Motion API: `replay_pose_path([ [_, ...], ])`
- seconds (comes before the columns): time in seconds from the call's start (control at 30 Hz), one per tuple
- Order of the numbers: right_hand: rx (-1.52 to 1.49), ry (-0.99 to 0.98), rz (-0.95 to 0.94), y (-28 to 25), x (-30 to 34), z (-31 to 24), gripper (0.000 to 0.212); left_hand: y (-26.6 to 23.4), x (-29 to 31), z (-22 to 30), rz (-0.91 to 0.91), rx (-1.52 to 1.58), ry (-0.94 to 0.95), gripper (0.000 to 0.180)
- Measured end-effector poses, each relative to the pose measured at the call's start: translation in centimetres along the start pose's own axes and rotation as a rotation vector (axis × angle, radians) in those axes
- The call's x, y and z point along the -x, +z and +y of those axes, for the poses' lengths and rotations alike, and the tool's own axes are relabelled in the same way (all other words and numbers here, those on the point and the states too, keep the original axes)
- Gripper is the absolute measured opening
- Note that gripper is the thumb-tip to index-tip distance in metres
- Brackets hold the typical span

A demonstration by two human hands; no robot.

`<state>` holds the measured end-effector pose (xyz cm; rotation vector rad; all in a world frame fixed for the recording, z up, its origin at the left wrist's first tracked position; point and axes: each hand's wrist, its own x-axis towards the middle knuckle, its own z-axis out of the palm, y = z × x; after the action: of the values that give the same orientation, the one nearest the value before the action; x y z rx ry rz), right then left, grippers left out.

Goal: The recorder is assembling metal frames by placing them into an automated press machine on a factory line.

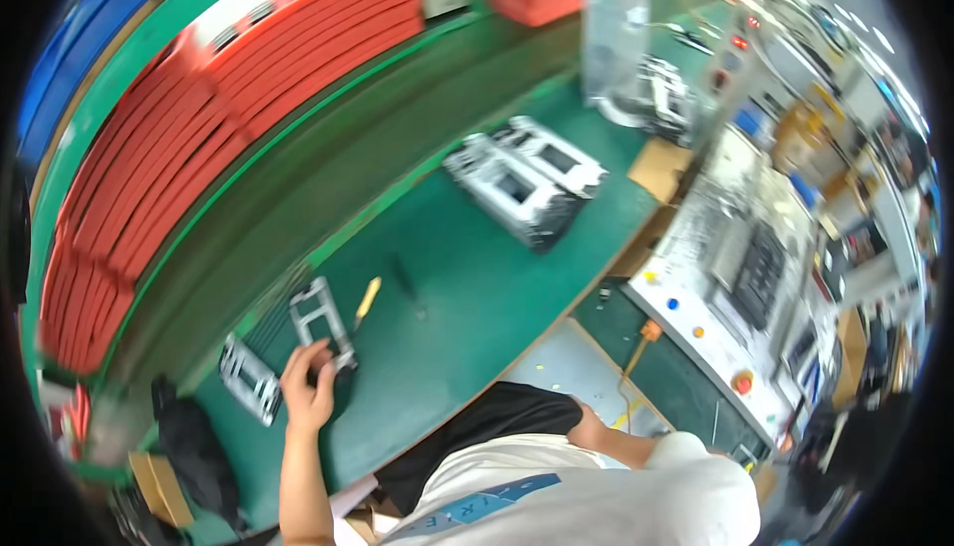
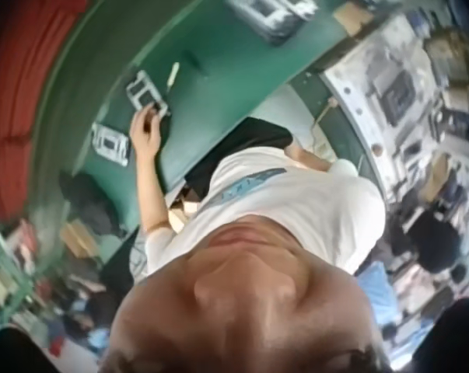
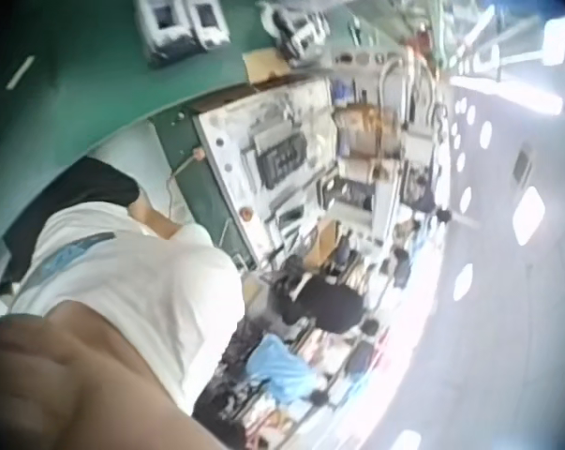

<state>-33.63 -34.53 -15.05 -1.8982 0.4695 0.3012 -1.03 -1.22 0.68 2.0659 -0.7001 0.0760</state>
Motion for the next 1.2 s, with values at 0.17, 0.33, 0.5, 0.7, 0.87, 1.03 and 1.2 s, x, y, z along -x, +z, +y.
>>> replay_pose_path([
  [0.17, 0.074, -0.039, 0.168, -0.1, 1.2, 1.9, 0.038, 0.6, -0.3, -0.2, 0.074, -0.026, 0.065, 0.029],
  [0.33, 0.493, 0.187, -0.493, -8.6, -1.8, -0.2, 0.042, 0.1, 0.9, -2.8, 0.122, -0.010, 0.003, 0.028],
  [0.5, 0.170, -0.335, -0.333, -19.2, -3.4, -11.9, 0.033, 0.4, 0.9, -4.5, 0.173, 0.076, -0.001, 0.029],
  [0.7, 0.248, -0.391, 1.044, -36.5, -4.3, -10.8, 0.044, 0.7, 0.6, -4.0, 0.170, 0.040, -0.010, 0.029],
  [0.87, 0.478, 0.038, 1.263, -44.8, -6.2, -8.1, 0.063, 0.8, 0.3, -3.4, 0.121, -0.140, 0.074, 0.030],
  [1.03, 0.764, 0.131, 1.068, -47.9, -6.4, -5.5, 0.066, 0.7, 0.6, -3.8, 0.149, -0.105, 0.020, 0.029],
  [1.2, 0.355, 0.122, 1.448, -49.2, -5.9, -3.9, 0.065, 0.9, 0.7, -4.2, 0.126, -0.094, -0.030, 0.027],
])
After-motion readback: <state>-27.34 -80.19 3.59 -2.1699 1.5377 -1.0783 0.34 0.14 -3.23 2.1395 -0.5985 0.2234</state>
